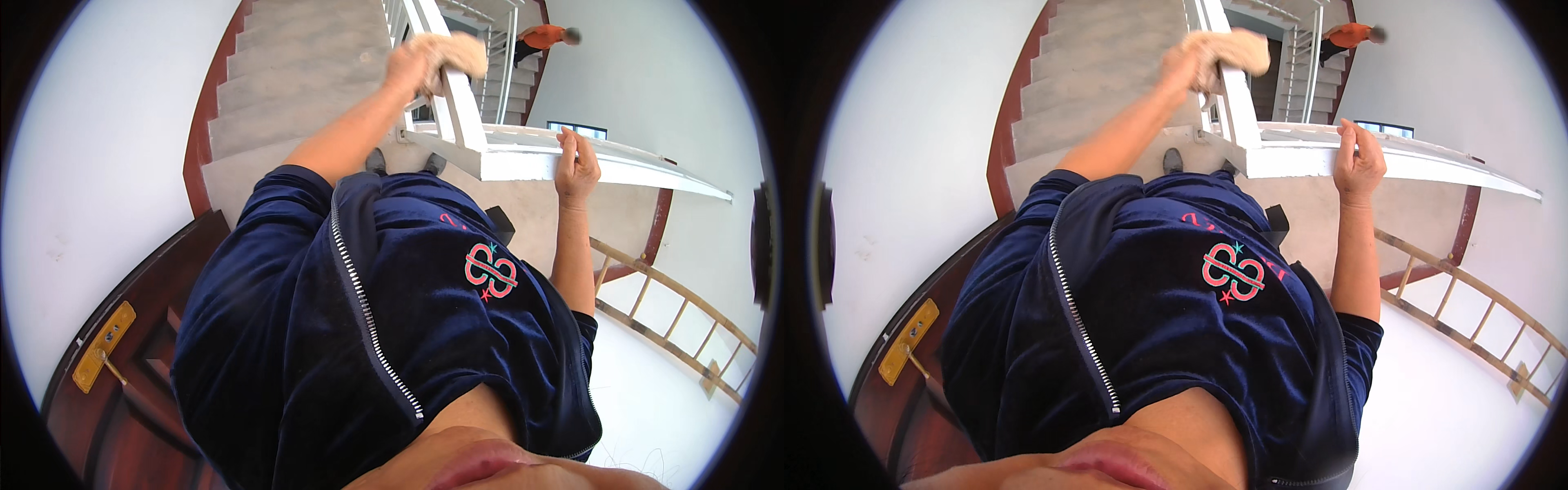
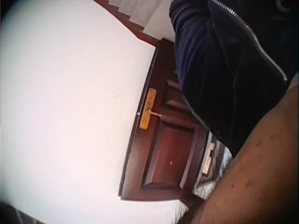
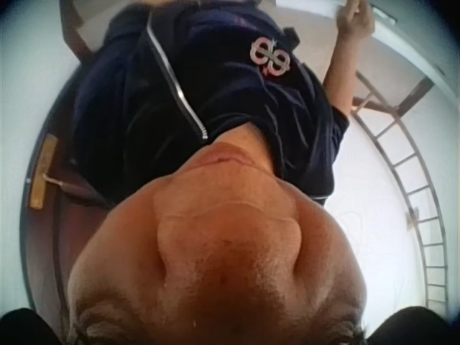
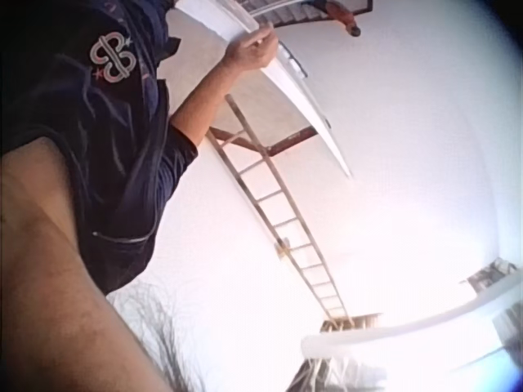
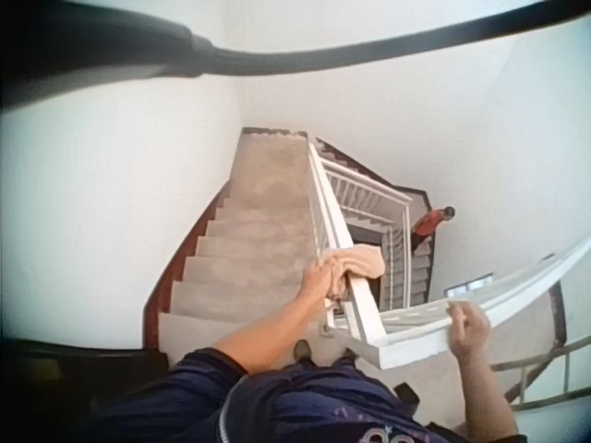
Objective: The person wipes a white metal stair railing and then a dark wooden door using a beige cloth. They move along the railing and then focus on the door surface and frame, wiping repeatedly.
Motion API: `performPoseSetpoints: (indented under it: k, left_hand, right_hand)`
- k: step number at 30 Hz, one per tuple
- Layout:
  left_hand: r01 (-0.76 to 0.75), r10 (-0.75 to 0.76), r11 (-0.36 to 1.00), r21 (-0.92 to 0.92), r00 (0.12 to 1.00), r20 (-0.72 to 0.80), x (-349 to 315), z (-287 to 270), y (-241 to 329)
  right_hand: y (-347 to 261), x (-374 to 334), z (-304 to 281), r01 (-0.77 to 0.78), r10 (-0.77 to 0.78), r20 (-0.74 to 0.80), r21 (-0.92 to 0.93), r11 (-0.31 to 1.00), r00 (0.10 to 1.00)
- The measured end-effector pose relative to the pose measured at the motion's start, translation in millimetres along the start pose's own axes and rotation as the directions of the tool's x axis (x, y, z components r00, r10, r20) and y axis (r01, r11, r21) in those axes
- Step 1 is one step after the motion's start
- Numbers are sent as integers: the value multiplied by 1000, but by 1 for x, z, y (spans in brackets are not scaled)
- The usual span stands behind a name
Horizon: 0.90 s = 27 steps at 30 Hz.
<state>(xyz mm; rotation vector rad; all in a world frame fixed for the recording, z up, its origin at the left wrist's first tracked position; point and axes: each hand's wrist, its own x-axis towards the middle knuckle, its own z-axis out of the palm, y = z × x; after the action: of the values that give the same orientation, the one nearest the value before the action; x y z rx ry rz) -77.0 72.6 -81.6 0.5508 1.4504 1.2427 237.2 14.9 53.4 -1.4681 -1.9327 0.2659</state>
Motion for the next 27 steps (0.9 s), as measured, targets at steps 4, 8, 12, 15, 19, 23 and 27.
performPoseSetpoints:
  k: [4, 8, 12, 15, 19, 23, 27]
  left_hand:
    - [-73, 62, 992, -105, 993, -104, 58, -44, 1]
    - [-234, 264, 960, 153, 939, -221, 100, -48, -33]
    - [-54, 133, 975, 217, 919, -370, 98, -23, -83]
    - [-219, 119, 754, 619, 973, 199, 68, -5, -109]
    - [-770, 323, 358, 528, 632, 704, -2, 13, -119]
    - [-340, -188, 762, 551, 698, 691, -51, -5, -95]
    - [-496, -223, 659, 565, 588, 777, -45, 1, -80]
  right_hand:
    - [1, -1, 0, 0, 0, -20, 2, 1000, 1000]
    - [0, -1, 1, -21, 21, -11, 15, 1000, 1000]
    - [0, -1, 2, -2, 3, -3, 15, 1000, 1000]
    - [0, -1, 1, -26, 25, 8, 15, 1000, 1000]
    - [-1, -3, 2, -38, 37, 20, 21, 999, 999]
    - [-3, -1, 1, -59, 58, 61, 17, 998, 996]
    - [-5, 0, -1, -43, 46, 90, -36, 998, 995]
